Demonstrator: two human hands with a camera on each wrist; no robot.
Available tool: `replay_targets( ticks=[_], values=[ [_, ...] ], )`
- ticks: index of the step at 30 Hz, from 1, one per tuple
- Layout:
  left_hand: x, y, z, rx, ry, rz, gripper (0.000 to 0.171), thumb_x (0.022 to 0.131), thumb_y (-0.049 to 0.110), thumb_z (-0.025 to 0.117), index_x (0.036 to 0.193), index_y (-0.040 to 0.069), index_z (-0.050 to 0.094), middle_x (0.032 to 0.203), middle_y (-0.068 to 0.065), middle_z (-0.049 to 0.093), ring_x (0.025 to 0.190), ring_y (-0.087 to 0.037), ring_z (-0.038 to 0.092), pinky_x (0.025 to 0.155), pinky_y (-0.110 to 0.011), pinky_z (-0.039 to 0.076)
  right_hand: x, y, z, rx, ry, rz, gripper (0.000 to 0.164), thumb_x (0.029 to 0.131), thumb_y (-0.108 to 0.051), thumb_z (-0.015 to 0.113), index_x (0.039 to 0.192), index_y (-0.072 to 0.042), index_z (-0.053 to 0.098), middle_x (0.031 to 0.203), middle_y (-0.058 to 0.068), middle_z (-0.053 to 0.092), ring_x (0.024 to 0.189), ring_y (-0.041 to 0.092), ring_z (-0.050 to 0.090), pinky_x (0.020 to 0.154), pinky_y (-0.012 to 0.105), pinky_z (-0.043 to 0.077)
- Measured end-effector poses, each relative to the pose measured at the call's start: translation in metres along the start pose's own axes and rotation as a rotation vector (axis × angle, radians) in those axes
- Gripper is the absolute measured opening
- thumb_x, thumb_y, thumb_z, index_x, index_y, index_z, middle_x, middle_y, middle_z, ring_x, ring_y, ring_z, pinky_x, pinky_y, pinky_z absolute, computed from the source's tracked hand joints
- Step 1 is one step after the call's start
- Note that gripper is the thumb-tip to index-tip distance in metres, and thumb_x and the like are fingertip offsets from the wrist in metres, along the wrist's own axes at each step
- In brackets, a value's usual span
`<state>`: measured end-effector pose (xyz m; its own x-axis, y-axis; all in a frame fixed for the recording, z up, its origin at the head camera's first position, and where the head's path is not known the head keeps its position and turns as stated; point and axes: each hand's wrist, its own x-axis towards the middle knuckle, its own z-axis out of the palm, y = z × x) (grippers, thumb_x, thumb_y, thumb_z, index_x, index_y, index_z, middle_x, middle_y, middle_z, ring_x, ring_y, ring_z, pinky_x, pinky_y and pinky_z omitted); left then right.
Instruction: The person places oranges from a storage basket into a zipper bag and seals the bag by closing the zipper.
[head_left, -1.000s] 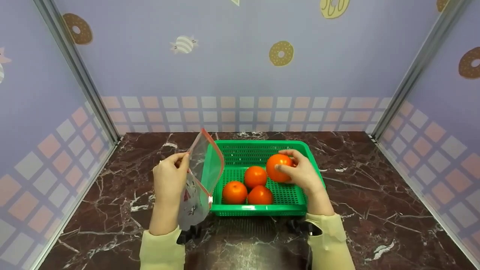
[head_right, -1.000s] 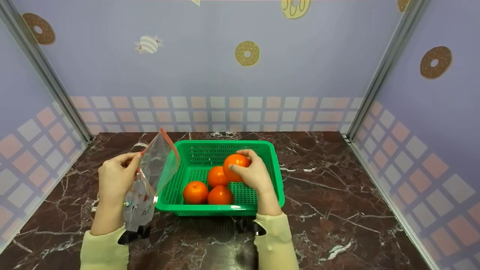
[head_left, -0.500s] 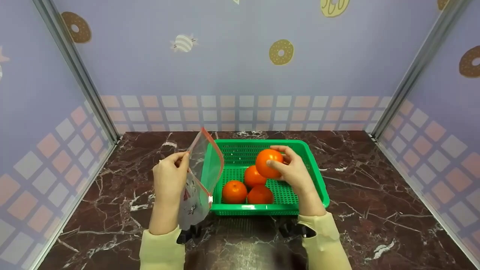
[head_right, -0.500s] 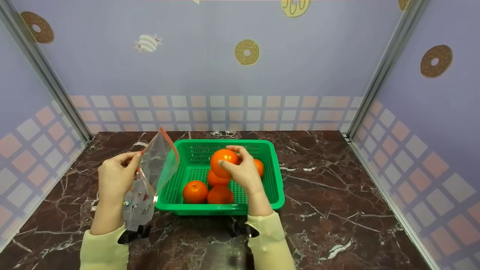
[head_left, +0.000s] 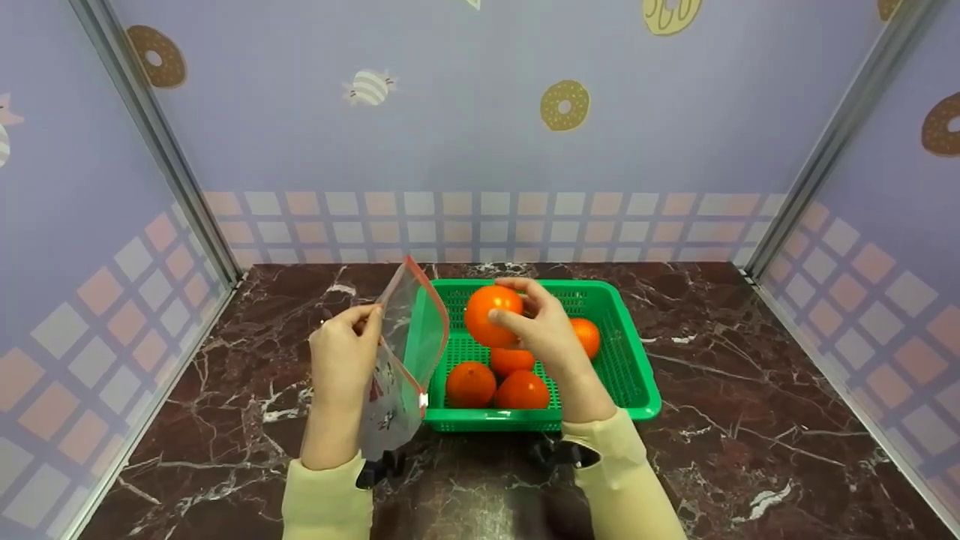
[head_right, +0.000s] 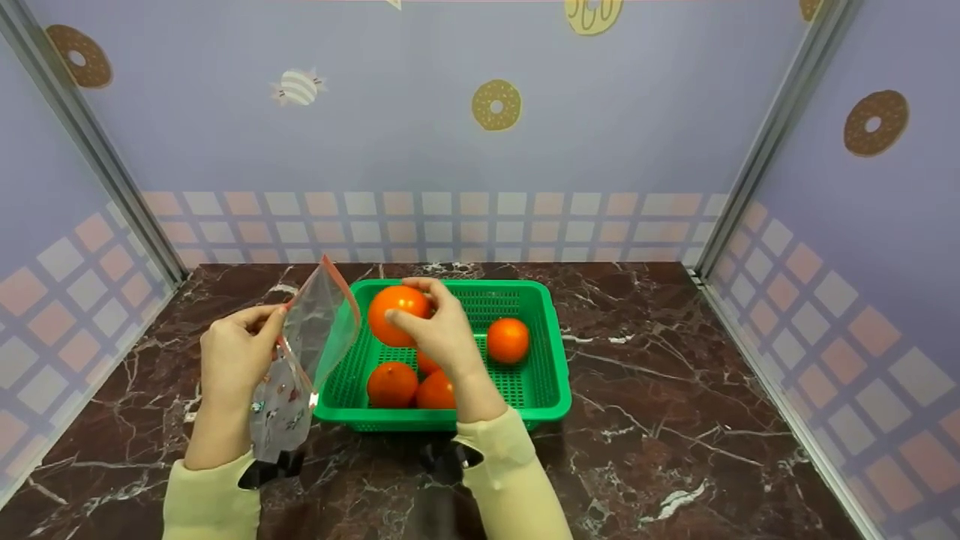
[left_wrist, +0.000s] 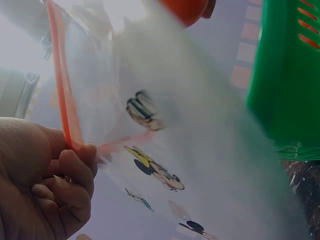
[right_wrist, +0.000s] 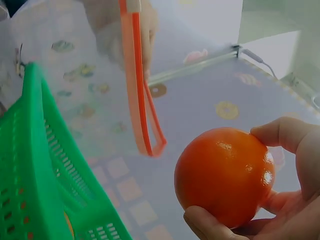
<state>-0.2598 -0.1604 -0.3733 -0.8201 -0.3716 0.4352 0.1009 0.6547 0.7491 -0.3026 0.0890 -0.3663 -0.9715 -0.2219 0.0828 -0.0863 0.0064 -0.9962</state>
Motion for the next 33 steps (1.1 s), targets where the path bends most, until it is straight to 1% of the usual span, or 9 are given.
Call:
replay_targets(
  ticks=[6,11,15,20,24,27,29,33],
  values=[
    [-0.001,0.001,0.000,-0.002,-0.001,0.000,0.024,0.103,0.018,0.064,0.110,0.001,0.080,0.069,-0.012,0.069,0.047,-0.009,0.043,0.044,-0.022,0.032,0.004,-0.015,0.021,-0.001,-0.071,-0.030,0.049,0.092,-0.016,0.073,0.139,-0.019,0.060,0.133,0.015,0.063,0.109,0.029,0.067,0.076,0.038,0.062],
    [-0.001,0.002,0.000,-0.003,-0.006,-0.003,0.025,0.103,0.019,0.064,0.110,0.001,0.079,0.070,-0.013,0.070,0.047,-0.009,0.044,0.044,-0.021,0.032,0.008,-0.027,0.038,-0.039,-0.119,-0.045,0.050,0.092,-0.018,0.073,0.139,-0.019,0.059,0.135,0.013,0.061,0.112,0.029,0.065,0.081,0.039,0.061],
    [-0.001,0.002,-0.001,-0.002,-0.009,0.001,0.024,0.103,0.018,0.065,0.111,0.000,0.079,0.072,-0.014,0.071,0.048,-0.010,0.046,0.044,-0.020,0.032,0.011,-0.032,0.051,-0.067,-0.159,-0.044,0.050,0.092,-0.020,0.074,0.139,-0.020,0.059,0.137,0.013,0.060,0.115,0.029,0.065,0.082,0.041,0.062],
    [-0.001,0.001,-0.001,0.001,-0.004,0.001,0.024,0.102,0.019,0.065,0.111,0.001,0.079,0.074,-0.014,0.071,0.050,-0.010,0.047,0.046,-0.021,0.034,0.016,-0.031,0.062,-0.072,-0.205,-0.008,0.053,0.091,-0.020,0.075,0.141,-0.019,0.058,0.136,0.014,0.061,0.113,0.029,0.068,0.080,0.042,0.063],
    [-0.001,0.002,-0.002,-0.007,0.009,-0.004,0.024,0.102,0.019,0.065,0.110,0.001,0.080,0.075,-0.014,0.073,0.052,-0.010,0.050,0.048,-0.021,0.036,0.021,-0.029,0.067,-0.096,-0.224,0.039,0.050,0.092,-0.022,0.076,0.139,-0.021,0.059,0.132,0.014,0.062,0.106,0.028,0.069,0.072,0.038,0.061],
    [-0.002,0.003,-0.003,-0.017,0.011,-0.011,0.024,0.102,0.019,0.065,0.110,0.001,0.079,0.076,-0.015,0.073,0.052,-0.010,0.051,0.048,-0.021,0.037,0.023,-0.027,0.070,-0.131,-0.232,0.056,0.048,0.093,-0.024,0.076,0.138,-0.023,0.059,0.130,0.014,0.062,0.104,0.027,0.069,0.067,0.034,0.059],
    [-0.002,0.003,-0.004,-0.020,0.012,-0.011,0.024,0.103,0.019,0.065,0.110,0.001,0.079,0.076,-0.015,0.073,0.052,-0.010,0.051,0.048,-0.021,0.037,0.023,-0.026,0.072,-0.167,-0.235,0.059,0.047,0.093,-0.026,0.076,0.138,-0.023,0.059,0.130,0.013,0.062,0.102,0.026,0.069,0.068,0.037,0.060],
    [-0.002,0.002,-0.004,-0.019,0.026,-0.003,0.024,0.102,0.018,0.065,0.108,0.001,0.080,0.076,-0.015,0.073,0.052,-0.010,0.050,0.048,-0.020,0.037,0.023,-0.025,0.076,-0.229,-0.239,0.064,0.048,0.094,-0.030,0.076,0.138,-0.023,0.059,0.130,0.013,0.063,0.100,0.025,0.069,0.075,0.045,0.062]
  ],
)
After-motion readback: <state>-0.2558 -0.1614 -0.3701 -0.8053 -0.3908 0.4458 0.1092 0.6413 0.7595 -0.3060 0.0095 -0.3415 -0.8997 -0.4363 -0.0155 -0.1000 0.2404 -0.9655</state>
